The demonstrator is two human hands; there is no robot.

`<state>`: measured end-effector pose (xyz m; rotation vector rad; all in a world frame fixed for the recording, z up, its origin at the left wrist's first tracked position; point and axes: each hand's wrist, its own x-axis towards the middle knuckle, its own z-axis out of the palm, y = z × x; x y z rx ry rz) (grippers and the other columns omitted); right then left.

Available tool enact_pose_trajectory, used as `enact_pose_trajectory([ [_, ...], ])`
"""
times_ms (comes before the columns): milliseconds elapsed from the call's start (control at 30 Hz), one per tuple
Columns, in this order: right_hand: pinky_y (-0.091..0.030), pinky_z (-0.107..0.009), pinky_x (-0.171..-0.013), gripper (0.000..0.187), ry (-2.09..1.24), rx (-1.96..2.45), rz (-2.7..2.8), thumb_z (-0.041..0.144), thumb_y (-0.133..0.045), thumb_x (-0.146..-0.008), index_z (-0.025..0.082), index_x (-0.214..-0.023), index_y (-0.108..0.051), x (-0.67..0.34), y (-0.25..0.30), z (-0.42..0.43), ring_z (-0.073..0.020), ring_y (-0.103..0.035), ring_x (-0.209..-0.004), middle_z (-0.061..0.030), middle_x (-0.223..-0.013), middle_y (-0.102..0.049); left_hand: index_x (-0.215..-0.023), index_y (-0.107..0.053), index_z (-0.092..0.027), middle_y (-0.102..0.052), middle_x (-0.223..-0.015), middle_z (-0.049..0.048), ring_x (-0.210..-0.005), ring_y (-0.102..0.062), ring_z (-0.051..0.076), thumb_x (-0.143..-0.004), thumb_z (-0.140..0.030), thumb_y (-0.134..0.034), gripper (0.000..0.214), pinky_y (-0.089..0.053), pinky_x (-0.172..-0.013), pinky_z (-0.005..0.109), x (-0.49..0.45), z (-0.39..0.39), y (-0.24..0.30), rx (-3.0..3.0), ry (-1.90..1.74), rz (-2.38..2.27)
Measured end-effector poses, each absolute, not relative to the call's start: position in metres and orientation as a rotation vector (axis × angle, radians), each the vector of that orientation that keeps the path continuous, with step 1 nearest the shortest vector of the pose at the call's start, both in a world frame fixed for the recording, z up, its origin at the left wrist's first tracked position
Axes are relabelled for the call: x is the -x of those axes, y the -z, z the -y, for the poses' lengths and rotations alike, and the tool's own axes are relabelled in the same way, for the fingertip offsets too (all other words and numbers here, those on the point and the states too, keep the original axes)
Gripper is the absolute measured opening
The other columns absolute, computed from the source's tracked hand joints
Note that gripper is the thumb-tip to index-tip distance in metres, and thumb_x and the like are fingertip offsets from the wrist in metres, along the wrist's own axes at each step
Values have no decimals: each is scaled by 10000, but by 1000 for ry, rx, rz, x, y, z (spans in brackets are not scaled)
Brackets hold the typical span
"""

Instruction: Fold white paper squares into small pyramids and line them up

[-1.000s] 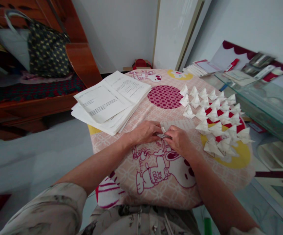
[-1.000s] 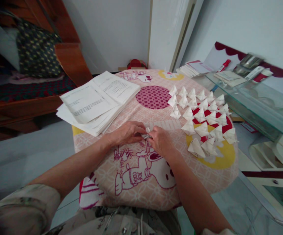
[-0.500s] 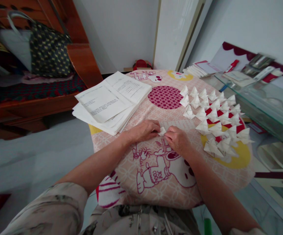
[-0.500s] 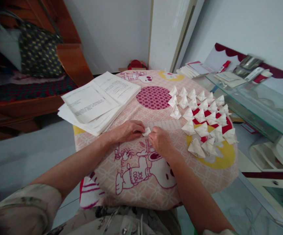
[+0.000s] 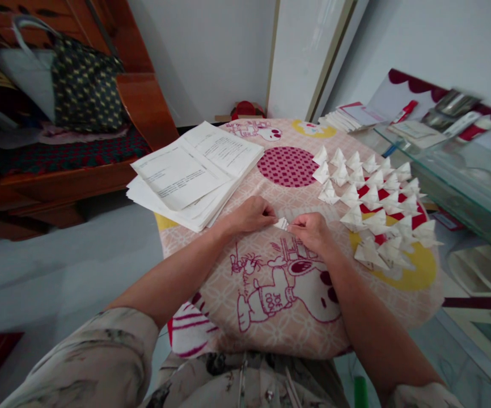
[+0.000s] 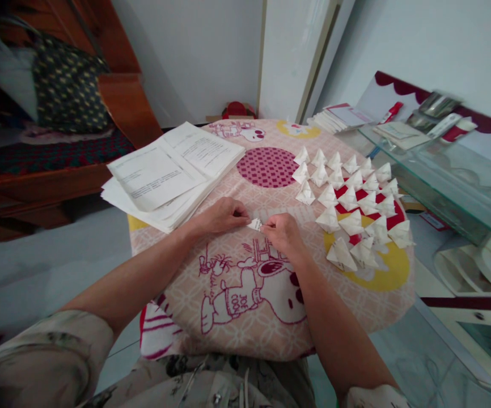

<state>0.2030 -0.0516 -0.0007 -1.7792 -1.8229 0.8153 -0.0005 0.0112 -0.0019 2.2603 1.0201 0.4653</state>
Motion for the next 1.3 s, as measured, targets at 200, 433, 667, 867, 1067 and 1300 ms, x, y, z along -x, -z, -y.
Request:
enact_pose_trajectory([
  [200, -285, -223, -413, 256, -885, 1810, 1786, 253, -628, -761, 211, -511, -598, -204, -2, 48, -94, -429, -396, 23, -432, -547, -585, -658, -138, -479, -471, -44, -505, -385, 73, -776, -264, -643, 229, -290, -535, 241, -1, -22, -5, -2228, -346, -1028],
  [433, -295, -230, -429, 269, -862, 1905, 1808, 242, -660, -782, 197, -521, -613, -203, -2, 45, -102, -463, -399, 11, -437, -564, -620, -674, -146, -550, -533, -12, -529, -405, 91, -808, -296, -636, 244, -285, -560, 261, -6, -22, -1, -2391, -309, -1077],
  [667, -286, -234, -433, 244, -751, 1909, 1855, 242, -669, -759, 176, -528, -624, -202, 0, 43, -96, -462, -414, 14, -442, -543, -661, -694, -150, -588, -581, 16, -536, -418, 112, -843, -286, -610, 241, -298, -566, 277, -10, -20, 3, -2501, -270, -1141],
  [867, -305, -240, -454, 236, -778, 1906, 1860, 243, -666, -753, 175, -531, -629, -204, 3, 39, -111, -486, -441, 10, -438, -529, -733, -721, -149, -638, -650, 49, -606, -506, 143, -864, -305, -598, 238, -358, -619, 285, -12, -16, 2, -2568, -244, -1176],
  [1067, -340, -247, -472, 213, -797, 1923, 1841, 237, -644, -747, 172, -545, -635, -202, 0, 40, -136, -535, -476, -7, -450, -550, -751, -705, -145, -654, -705, 70, -664, -551, 167, -878, -299, -583, 234, -397, -646, 294, -13, -12, 6, -2604, -258, -1223],
  [1300, -312, -230, -396, 199, -862, 1971, 1784, 208, -631, -748, 176, -553, -609, -200, -5, 42, -105, -488, -358, 1, -432, -564, -974, -666, -122, -668, -924, 86, -848, -596, 161, -865, -78, -507, 197, -462, -767, 270, -12, 4, 7, -2651, -635, -783],
])
